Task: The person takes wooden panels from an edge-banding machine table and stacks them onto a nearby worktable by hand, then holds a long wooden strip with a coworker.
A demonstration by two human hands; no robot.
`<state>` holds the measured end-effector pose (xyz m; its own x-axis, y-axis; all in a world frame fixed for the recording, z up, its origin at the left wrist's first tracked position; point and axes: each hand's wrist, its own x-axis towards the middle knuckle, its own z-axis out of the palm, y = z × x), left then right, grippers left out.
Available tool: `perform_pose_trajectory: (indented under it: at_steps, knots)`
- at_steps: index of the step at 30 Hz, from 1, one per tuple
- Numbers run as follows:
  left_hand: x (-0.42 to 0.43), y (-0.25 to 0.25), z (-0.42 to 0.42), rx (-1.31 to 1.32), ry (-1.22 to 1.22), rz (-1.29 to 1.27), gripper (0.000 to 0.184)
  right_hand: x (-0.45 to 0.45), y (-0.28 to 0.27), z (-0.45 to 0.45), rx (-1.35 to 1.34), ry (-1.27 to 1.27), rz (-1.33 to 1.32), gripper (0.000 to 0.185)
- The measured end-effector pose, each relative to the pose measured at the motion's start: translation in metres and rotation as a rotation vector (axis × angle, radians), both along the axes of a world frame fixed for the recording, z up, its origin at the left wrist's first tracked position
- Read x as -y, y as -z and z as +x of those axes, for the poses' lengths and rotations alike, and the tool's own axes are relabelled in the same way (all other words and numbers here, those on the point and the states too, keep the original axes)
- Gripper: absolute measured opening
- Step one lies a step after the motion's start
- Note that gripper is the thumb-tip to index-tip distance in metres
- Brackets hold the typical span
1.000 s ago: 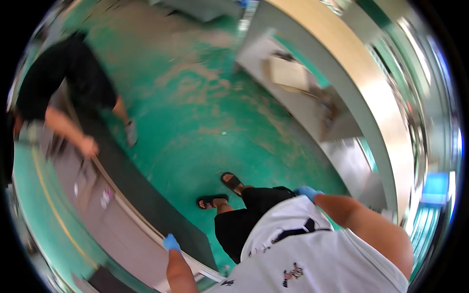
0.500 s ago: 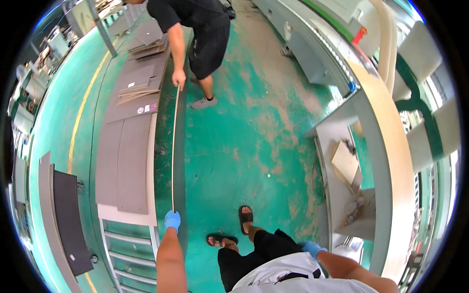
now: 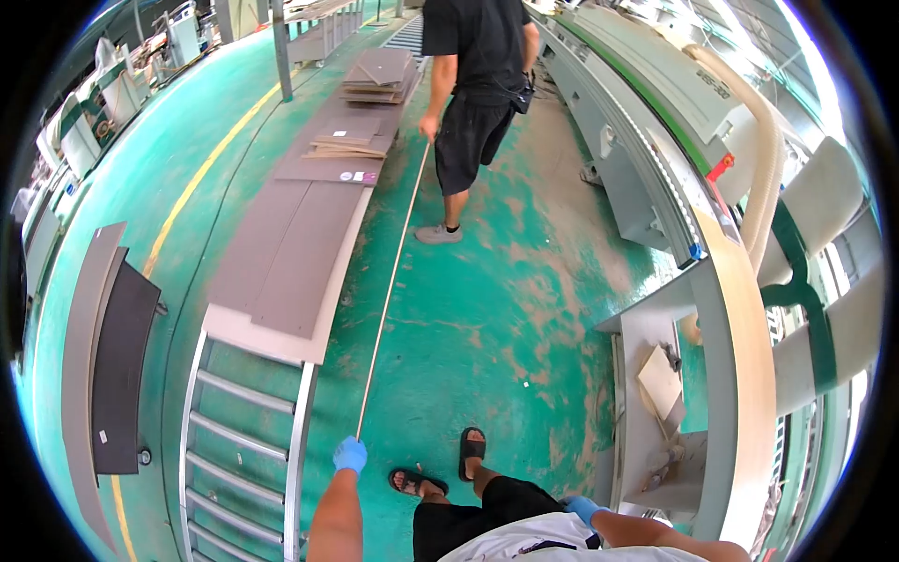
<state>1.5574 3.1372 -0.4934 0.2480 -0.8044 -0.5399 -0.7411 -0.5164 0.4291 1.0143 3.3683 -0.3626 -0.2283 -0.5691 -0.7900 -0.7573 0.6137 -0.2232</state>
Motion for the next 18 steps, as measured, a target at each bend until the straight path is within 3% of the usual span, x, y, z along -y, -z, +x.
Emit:
perform_pose_trajectory:
  at_steps: [4, 15, 16, 18]
  knots:
    - [-0.028, 0.017, 0.003, -0.022, -0.02, -0.04, 0.028, 0.03, 0.003, 0.007, -0.087, -0.308, 0.004, 0.037]
    - [-0.142, 0.029, 0.019, -0.108, -0.021, 0.022, 0.028, 0.078, -0.041, 0.043, -0.105, -0.363, 0.096, 0.039]
    - [-0.148, 0.058, 0.02, -0.121, -0.025, 0.068, 0.03, 0.09, -0.034, 0.06, -0.109, -0.386, 0.109, 0.04]
    - [-0.151, 0.039, 0.021, -0.102, -0.022, 0.182, 0.034, 0.096, -0.046, 0.067, -0.066, -0.354, 0.127, 0.042]
